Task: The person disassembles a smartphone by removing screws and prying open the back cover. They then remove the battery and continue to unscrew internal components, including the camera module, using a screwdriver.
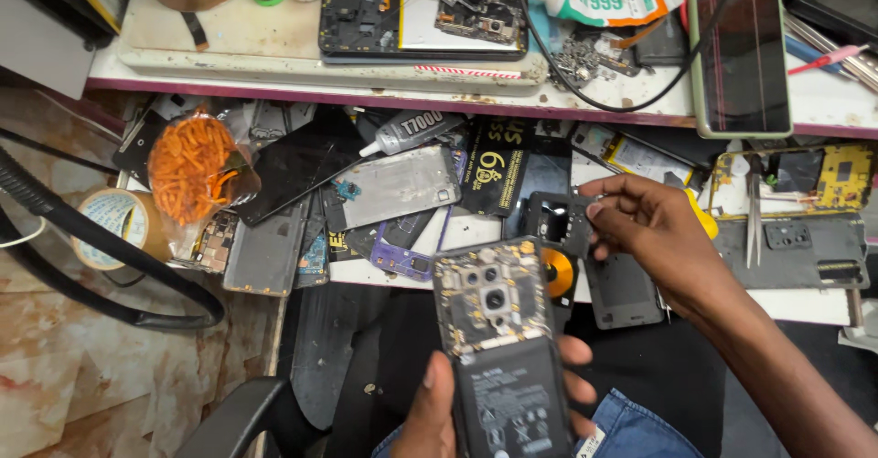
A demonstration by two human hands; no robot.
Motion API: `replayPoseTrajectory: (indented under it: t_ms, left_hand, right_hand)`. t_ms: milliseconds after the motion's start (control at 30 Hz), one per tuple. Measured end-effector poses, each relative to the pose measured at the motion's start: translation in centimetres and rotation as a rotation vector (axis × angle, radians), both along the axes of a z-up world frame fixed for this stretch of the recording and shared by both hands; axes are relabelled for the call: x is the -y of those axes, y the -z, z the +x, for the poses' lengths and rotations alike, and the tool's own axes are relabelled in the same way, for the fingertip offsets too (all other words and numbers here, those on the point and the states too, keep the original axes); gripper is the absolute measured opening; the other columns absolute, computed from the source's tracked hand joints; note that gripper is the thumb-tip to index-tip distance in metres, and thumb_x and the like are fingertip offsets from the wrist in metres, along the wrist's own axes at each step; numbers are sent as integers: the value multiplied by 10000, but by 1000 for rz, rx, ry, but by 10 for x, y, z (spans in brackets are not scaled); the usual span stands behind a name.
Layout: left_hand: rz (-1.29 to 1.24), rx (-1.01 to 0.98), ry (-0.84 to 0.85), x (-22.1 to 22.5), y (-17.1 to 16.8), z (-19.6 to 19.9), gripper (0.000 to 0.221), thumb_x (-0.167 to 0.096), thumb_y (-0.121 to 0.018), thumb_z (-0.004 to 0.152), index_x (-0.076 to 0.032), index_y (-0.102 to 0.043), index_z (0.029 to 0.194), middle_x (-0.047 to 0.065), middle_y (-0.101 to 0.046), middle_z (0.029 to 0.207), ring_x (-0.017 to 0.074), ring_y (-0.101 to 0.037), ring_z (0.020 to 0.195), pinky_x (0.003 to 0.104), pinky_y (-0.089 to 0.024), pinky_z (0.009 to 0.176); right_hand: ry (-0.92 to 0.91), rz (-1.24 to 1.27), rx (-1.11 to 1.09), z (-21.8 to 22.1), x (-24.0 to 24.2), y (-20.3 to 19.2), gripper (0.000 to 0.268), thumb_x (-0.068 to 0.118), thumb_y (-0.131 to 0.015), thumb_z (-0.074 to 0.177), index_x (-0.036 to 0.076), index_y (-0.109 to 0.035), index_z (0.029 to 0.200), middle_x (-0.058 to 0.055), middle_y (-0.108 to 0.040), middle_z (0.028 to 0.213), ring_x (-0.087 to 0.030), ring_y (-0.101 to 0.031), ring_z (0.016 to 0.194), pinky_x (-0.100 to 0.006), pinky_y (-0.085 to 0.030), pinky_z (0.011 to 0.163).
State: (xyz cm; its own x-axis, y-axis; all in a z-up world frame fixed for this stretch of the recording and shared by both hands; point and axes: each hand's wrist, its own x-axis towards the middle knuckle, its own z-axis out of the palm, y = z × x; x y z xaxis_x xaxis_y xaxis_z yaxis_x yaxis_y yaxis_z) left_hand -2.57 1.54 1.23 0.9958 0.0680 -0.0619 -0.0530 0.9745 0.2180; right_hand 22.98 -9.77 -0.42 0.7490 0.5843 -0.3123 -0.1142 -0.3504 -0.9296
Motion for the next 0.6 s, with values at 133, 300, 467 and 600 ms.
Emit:
replayPoseTrajectory:
  t_ms: [133,300,467,600]
  left_hand:
    - [-188,103,69,9,7,3,961,-642,-453,987,-55,-163,1690,334,-478,1491,382,-619,1279,471,-596,1023]
    - [-157,150,89,11,2,4,1003,-665,-481,975,-42,-133,1680,377,-400,1516,395,-548,1332,478,-545,1083]
    - [-165,177,86,11,-3,7,994,-651,-502,967,-46,-133,1665,400,-385,1507,414,-547,1314,494,-552,1048]
    - [-180,144,86,10,-10,5,989,-646,-500,977,-43,-133,1669,408,-377,1501,422,-545,1304,495,-551,1037]
  right_hand:
    - [11,8,-26,0,3,8,263,64,-646,957,-35,-678,1199,-42,-691,850,-101,-626,716,-242,-530,616]
    - [11,8,-9,-1,-1,11,295,85,-651,960,-37,-674,1228,-61,-680,899,-107,-653,784,-252,-577,679]
    - [11,12,-5,-5,-1,11,374,83,-646,931,-36,-633,1285,-81,-680,1085,-152,-699,896,-291,-616,804]
    - [9,46,-67,-5,-1,6,410,99,-652,933,-38,-607,1317,-114,-684,1144,-178,-709,969,-314,-623,869]
